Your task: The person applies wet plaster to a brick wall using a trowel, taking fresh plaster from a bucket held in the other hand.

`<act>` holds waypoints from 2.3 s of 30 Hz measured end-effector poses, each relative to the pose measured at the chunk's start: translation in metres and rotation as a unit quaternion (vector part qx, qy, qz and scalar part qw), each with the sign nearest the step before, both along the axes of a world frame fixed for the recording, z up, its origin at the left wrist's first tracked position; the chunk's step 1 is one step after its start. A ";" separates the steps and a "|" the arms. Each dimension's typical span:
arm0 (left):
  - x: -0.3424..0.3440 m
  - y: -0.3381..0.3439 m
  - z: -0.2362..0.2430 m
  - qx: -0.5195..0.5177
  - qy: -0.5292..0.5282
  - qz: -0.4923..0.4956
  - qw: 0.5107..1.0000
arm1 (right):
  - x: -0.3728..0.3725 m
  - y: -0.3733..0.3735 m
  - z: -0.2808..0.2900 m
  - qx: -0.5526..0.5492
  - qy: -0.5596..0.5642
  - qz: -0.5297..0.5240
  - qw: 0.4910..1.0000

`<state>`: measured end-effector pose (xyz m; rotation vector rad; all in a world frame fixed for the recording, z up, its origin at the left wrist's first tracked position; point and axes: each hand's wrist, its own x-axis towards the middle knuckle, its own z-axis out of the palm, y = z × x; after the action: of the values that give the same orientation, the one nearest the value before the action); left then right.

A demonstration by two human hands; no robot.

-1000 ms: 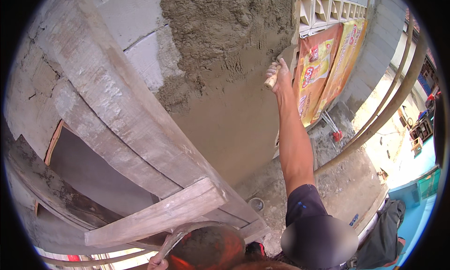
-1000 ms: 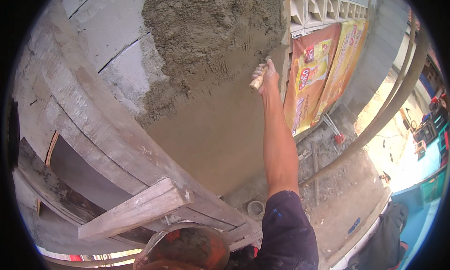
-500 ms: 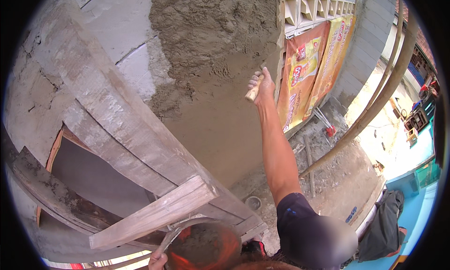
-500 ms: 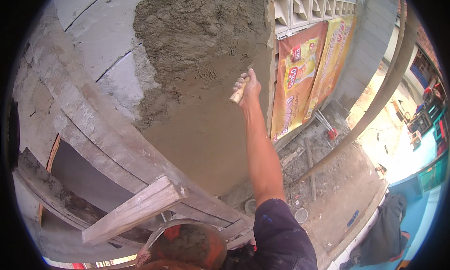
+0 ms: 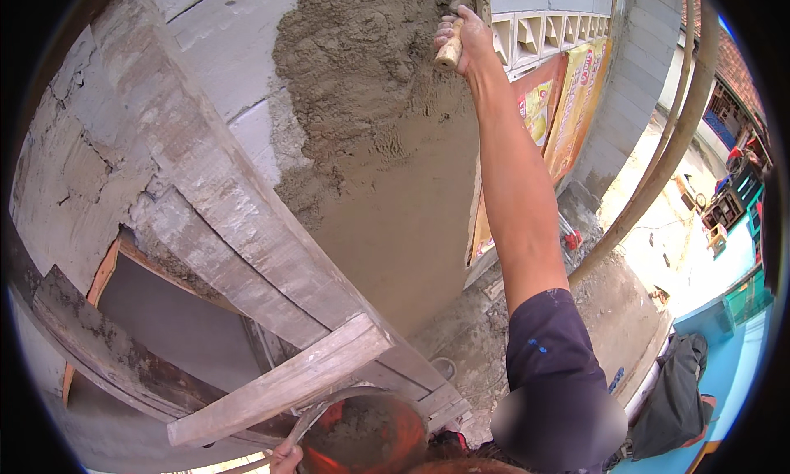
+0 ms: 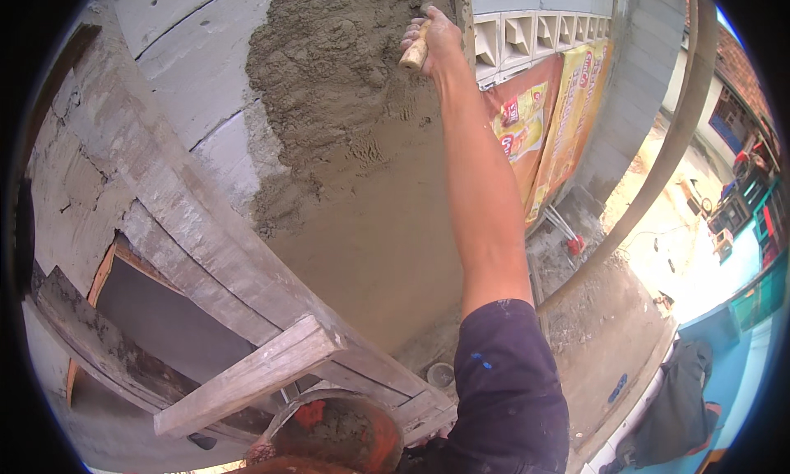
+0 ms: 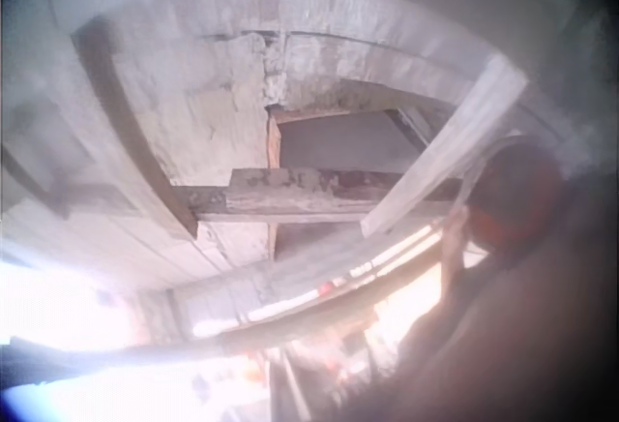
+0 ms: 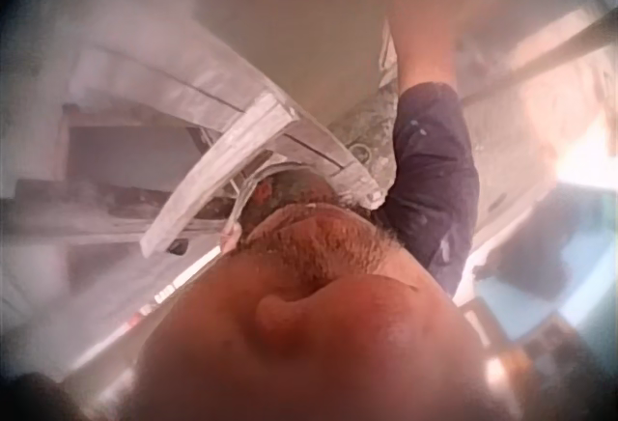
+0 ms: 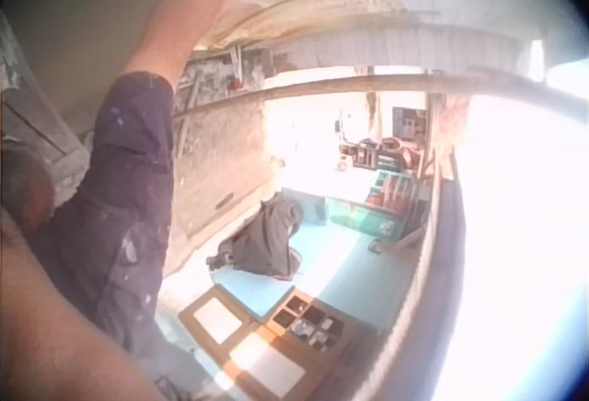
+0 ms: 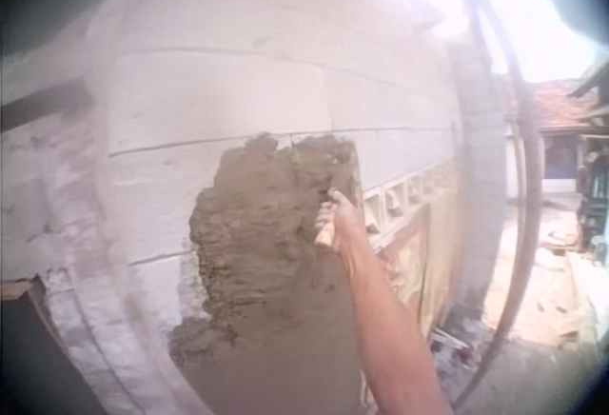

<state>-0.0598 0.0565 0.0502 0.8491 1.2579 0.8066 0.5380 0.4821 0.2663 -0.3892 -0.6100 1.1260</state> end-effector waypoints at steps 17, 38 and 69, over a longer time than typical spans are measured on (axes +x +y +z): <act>0.012 0.003 -0.001 -0.009 -0.103 0.031 0.994 | -0.137 -0.386 -0.292 -0.391 -0.219 -0.067 0.891; 0.020 0.002 -0.009 0.082 -0.145 -0.032 0.985 | -0.301 -0.481 -0.163 0.018 -0.865 0.365 0.343; 0.045 -0.011 0.014 0.084 -0.068 -0.012 0.994 | -0.226 -0.503 -0.211 -0.414 -0.328 0.551 0.646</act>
<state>-0.0147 0.0454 0.0640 0.9256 1.0684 0.9447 0.3119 -0.0212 0.0548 -1.3890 -0.9826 2.5178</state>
